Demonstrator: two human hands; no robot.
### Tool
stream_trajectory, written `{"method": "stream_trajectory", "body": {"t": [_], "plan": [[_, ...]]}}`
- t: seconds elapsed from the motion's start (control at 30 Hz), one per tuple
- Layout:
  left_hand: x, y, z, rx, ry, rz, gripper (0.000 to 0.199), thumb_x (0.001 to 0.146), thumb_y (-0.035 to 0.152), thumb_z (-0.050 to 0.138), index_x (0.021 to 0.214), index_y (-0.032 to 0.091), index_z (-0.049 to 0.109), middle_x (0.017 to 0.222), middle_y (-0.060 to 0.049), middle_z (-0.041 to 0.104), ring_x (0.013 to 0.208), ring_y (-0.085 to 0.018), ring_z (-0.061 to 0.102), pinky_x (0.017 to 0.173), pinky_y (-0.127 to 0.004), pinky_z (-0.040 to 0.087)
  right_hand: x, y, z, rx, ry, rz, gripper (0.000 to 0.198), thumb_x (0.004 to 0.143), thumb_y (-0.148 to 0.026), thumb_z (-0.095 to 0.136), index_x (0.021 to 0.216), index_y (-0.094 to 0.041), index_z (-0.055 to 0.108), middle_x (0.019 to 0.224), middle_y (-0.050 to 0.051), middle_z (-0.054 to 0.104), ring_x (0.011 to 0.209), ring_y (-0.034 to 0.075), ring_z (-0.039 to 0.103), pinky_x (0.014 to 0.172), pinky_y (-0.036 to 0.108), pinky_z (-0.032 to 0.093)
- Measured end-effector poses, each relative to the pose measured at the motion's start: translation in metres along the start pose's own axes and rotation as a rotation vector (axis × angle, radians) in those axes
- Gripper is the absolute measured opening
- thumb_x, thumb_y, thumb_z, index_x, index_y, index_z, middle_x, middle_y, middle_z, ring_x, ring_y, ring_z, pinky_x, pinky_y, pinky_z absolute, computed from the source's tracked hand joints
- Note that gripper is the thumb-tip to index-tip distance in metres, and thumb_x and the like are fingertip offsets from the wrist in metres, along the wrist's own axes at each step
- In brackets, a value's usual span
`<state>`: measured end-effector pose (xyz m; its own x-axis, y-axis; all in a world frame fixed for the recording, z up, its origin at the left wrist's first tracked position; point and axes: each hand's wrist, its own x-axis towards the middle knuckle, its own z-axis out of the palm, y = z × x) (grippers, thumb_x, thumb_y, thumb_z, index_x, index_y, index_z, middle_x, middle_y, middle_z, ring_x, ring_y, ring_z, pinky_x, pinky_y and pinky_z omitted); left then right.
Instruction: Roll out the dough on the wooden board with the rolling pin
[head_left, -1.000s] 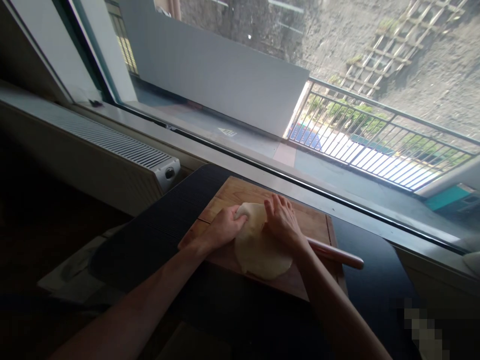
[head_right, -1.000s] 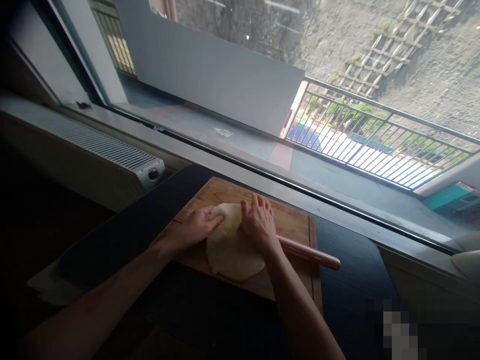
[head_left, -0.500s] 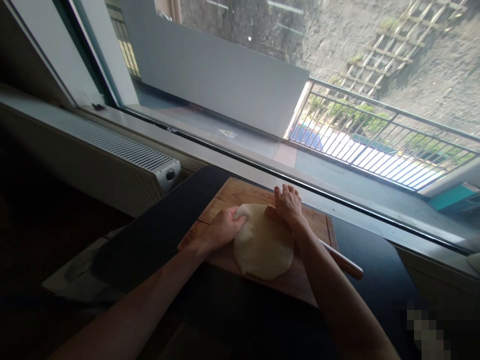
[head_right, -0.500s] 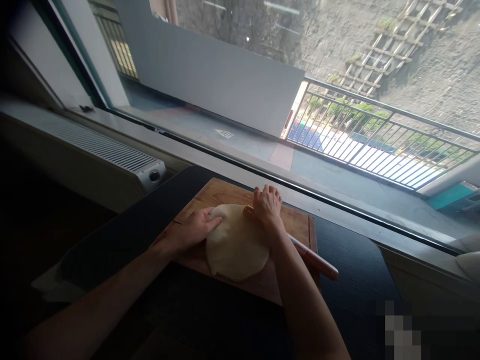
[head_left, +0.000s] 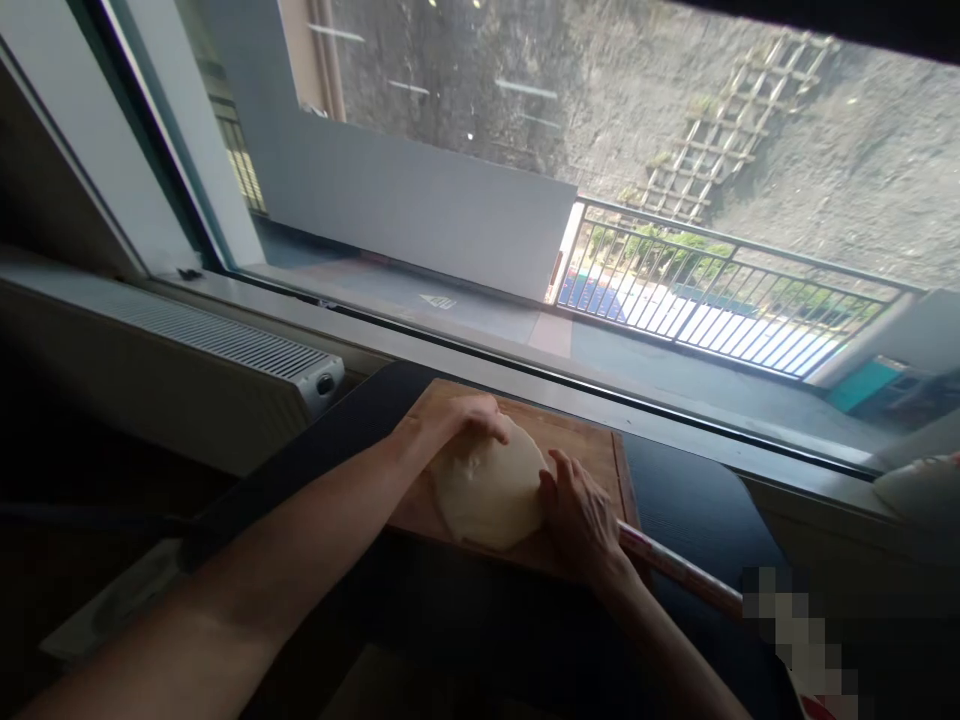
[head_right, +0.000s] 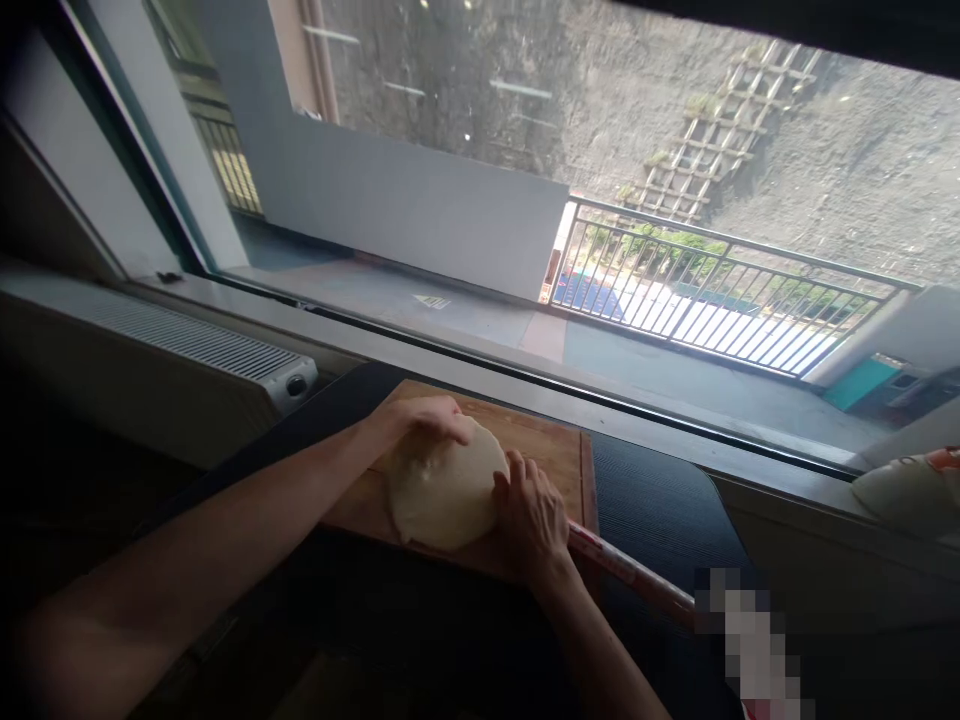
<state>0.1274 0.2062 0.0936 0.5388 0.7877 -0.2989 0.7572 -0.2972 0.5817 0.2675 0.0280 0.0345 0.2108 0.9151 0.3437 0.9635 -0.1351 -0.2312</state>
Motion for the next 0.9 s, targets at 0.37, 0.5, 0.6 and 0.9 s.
{"method": "stream_trajectory", "body": {"t": [0.37, 0.5, 0.6, 0.9], "plan": [[-0.074, 0.029, -0.008, -0.669, 0.197, 0.29, 0.038, 0.069, 0.046, 0.06, 0.087, 0.013, 0.066, 0.074, -0.004, 0.065, 0.062, -0.014, 0.058, 0.051, -0.021, 0.041, 0.031, 0.058, -0.037, 0.089, 0.151, 0.263, 0.035, 0.094, -0.038, 0.021, 0.116, -0.021, 0.043, 0.085, 0.004, 0.065, 0.072, 0.018, 0.059, 0.061, 0.028, 0.033], [-0.06, -0.04, 0.027, -0.619, 0.324, 0.102, 0.03, 0.068, 0.038, 0.058, 0.081, 0.013, 0.066, 0.073, -0.004, 0.066, 0.067, -0.017, 0.059, 0.054, -0.022, 0.041, 0.047, 0.034, -0.036, 0.118, 0.143, 0.154, 0.035, 0.095, -0.036, 0.02, 0.116, -0.02, 0.043, 0.078, 0.002, 0.064, 0.065, 0.016, 0.056, 0.059, 0.027, 0.032], [-0.051, -0.073, 0.043, -0.599, 0.343, 0.054, 0.027, 0.068, 0.036, 0.056, 0.077, 0.012, 0.066, 0.074, -0.005, 0.067, 0.069, -0.018, 0.059, 0.054, -0.023, 0.04, 0.047, -0.001, -0.014, 0.108, 0.036, 0.029, 0.034, 0.094, -0.032, 0.023, 0.117, -0.02, 0.045, 0.083, 0.003, 0.064, 0.068, 0.015, 0.057, 0.062, 0.027, 0.035], [-0.047, -0.083, 0.049, -0.606, 0.354, 0.092, 0.027, 0.073, 0.035, 0.052, 0.085, 0.015, 0.065, 0.081, -0.005, 0.068, 0.075, -0.02, 0.061, 0.058, -0.024, 0.042, 0.127, -0.027, 0.033, -0.056, 0.003, 0.095, 0.039, 0.091, -0.027, 0.026, 0.122, -0.016, 0.048, 0.119, 0.012, 0.055, 0.109, 0.024, 0.047, 0.091, 0.036, 0.034]]}}
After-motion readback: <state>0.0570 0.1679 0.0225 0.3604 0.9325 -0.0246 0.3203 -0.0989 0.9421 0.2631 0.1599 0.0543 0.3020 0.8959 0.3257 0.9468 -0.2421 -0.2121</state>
